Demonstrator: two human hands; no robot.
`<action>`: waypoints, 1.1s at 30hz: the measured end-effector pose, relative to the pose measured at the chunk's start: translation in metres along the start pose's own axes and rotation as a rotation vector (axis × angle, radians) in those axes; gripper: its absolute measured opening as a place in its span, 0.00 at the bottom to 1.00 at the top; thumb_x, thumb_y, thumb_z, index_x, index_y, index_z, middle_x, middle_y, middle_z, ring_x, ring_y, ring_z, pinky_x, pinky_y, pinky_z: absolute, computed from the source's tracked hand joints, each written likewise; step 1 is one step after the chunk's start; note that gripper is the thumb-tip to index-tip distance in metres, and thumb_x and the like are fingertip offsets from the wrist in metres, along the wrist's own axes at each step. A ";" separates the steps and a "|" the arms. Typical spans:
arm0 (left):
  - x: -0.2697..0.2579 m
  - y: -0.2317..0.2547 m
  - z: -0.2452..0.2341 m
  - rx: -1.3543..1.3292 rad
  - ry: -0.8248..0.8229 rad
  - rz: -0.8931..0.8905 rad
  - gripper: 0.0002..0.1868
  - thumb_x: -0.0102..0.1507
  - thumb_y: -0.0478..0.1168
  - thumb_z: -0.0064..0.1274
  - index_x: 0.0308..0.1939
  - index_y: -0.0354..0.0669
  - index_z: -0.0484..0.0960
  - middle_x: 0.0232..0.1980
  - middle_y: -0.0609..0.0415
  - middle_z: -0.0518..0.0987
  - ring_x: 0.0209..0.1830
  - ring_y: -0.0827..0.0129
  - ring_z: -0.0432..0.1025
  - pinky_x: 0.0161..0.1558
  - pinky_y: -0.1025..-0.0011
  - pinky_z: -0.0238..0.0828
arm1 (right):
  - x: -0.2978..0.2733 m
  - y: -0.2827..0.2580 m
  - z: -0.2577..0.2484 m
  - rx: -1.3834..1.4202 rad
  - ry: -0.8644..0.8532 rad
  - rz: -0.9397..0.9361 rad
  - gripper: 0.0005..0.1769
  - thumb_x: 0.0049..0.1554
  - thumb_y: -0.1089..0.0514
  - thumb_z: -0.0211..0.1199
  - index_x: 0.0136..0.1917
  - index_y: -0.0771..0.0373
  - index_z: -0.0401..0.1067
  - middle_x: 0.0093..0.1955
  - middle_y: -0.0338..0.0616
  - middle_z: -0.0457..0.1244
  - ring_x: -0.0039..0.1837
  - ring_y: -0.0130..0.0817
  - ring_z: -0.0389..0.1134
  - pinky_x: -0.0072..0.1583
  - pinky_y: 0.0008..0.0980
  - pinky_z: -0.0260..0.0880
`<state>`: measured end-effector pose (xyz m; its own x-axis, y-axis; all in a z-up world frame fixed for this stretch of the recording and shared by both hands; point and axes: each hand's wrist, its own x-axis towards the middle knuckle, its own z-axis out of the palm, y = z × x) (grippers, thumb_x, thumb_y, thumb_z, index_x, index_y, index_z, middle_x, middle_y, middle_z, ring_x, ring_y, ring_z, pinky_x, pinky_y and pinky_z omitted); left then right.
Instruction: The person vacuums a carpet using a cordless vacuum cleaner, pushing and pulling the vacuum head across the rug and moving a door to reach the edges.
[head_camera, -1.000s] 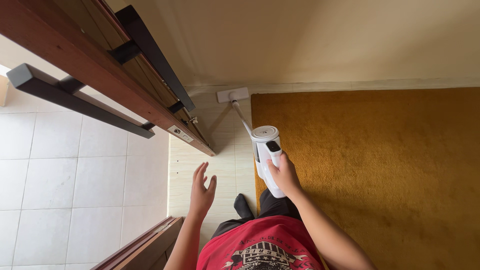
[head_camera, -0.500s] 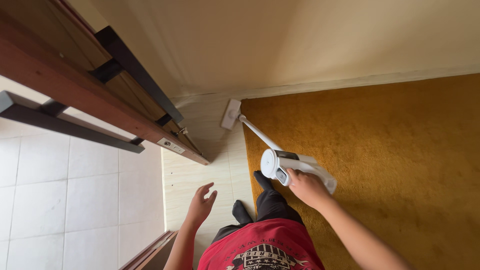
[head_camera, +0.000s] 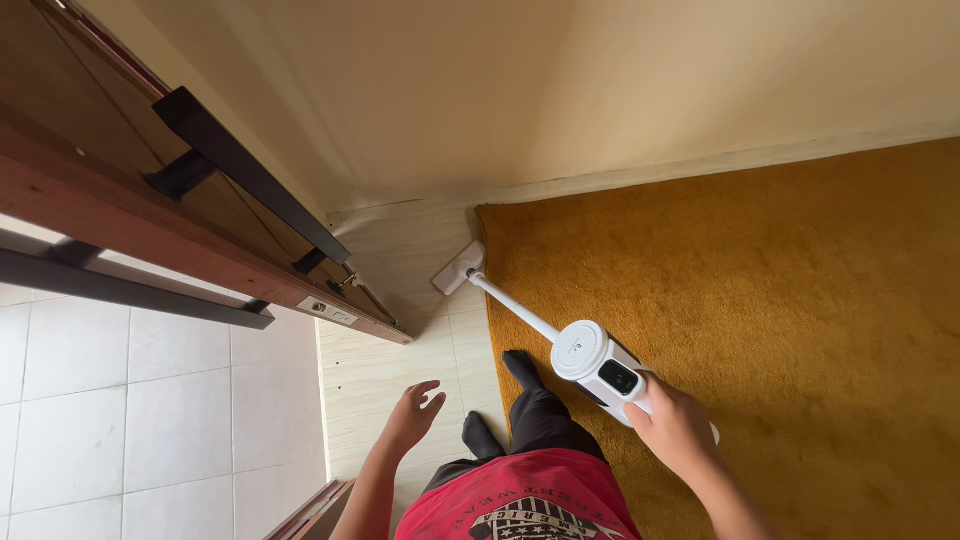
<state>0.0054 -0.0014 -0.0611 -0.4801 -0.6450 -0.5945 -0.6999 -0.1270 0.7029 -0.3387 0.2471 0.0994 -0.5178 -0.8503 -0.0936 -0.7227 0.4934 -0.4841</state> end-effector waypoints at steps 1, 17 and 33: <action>0.001 -0.002 0.002 -0.004 -0.010 -0.010 0.25 0.66 0.51 0.53 0.65 0.46 0.77 0.69 0.44 0.71 0.67 0.53 0.71 0.61 0.62 0.73 | -0.003 -0.001 0.001 0.019 0.031 0.002 0.18 0.51 0.57 0.65 0.55 0.61 0.73 0.41 0.50 0.72 0.41 0.45 0.76 0.44 0.41 0.76; -0.016 -0.008 -0.004 -0.236 0.490 0.082 0.22 0.63 0.37 0.56 0.62 0.45 0.77 0.62 0.44 0.75 0.56 0.56 0.76 0.50 0.64 0.78 | 0.033 -0.023 0.114 0.204 0.141 0.068 0.17 0.53 0.52 0.66 0.53 0.61 0.72 0.41 0.58 0.70 0.45 0.60 0.72 0.45 0.51 0.72; -0.040 0.107 -0.144 -0.399 0.929 0.457 0.50 0.70 0.42 0.53 0.83 0.36 0.33 0.86 0.38 0.42 0.84 0.49 0.50 0.80 0.54 0.47 | 0.085 -0.018 -0.005 -0.231 0.008 -0.200 0.18 0.52 0.51 0.71 0.52 0.61 0.75 0.47 0.48 0.73 0.41 0.39 0.76 0.44 0.36 0.78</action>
<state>0.0258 -0.0975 0.0943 0.0508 -0.9859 0.1597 -0.2570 0.1416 0.9560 -0.3722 0.1666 0.1044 -0.3579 -0.9337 -0.0087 -0.8951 0.3457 -0.2816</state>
